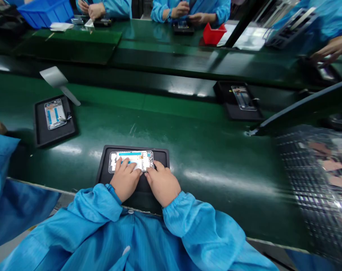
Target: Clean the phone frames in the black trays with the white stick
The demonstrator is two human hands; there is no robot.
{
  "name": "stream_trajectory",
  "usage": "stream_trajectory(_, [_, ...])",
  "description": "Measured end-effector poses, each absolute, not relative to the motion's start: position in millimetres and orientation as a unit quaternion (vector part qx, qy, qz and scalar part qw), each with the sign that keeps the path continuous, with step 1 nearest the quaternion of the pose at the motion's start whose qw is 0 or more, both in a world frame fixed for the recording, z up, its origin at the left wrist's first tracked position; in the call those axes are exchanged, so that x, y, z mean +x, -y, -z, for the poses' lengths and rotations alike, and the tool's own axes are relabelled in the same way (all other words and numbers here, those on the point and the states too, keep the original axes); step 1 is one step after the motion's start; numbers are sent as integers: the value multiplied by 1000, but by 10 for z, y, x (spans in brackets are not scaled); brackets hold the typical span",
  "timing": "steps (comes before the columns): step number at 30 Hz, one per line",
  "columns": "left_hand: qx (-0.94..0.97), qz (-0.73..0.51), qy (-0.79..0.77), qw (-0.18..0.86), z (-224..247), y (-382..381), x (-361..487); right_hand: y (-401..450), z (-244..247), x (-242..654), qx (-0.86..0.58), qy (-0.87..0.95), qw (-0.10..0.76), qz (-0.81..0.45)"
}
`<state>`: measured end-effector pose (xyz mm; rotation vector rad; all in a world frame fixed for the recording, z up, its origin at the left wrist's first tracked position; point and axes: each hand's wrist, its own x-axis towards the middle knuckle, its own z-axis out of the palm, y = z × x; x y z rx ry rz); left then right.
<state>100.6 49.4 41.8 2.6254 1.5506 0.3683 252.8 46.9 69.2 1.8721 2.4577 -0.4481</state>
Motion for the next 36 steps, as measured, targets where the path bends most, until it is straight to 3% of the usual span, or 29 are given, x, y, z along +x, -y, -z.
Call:
stream_trajectory(6, [856, -147, -490, 75, -432, -495, 957, -506, -766, 2553, 572, -796, -20, 195])
stream_trajectory(14, [857, -239, -448, 86, -403, -471, 886, -595, -874, 2542, 565, -727, -48, 388])
stream_trajectory(22, [858, -240, -447, 78, -444, -499, 894, -635, -815, 2604, 551, -699, -83, 448])
stream_trajectory(30, [864, -167, -473, 43, -411, -535, 993, -641, -658, 2637, 725, -408, -300, 467])
stream_trajectory(36, [870, -161, -465, 36, -412, -551, 986, -540, -426, 2499, 661, -452, -506, 319])
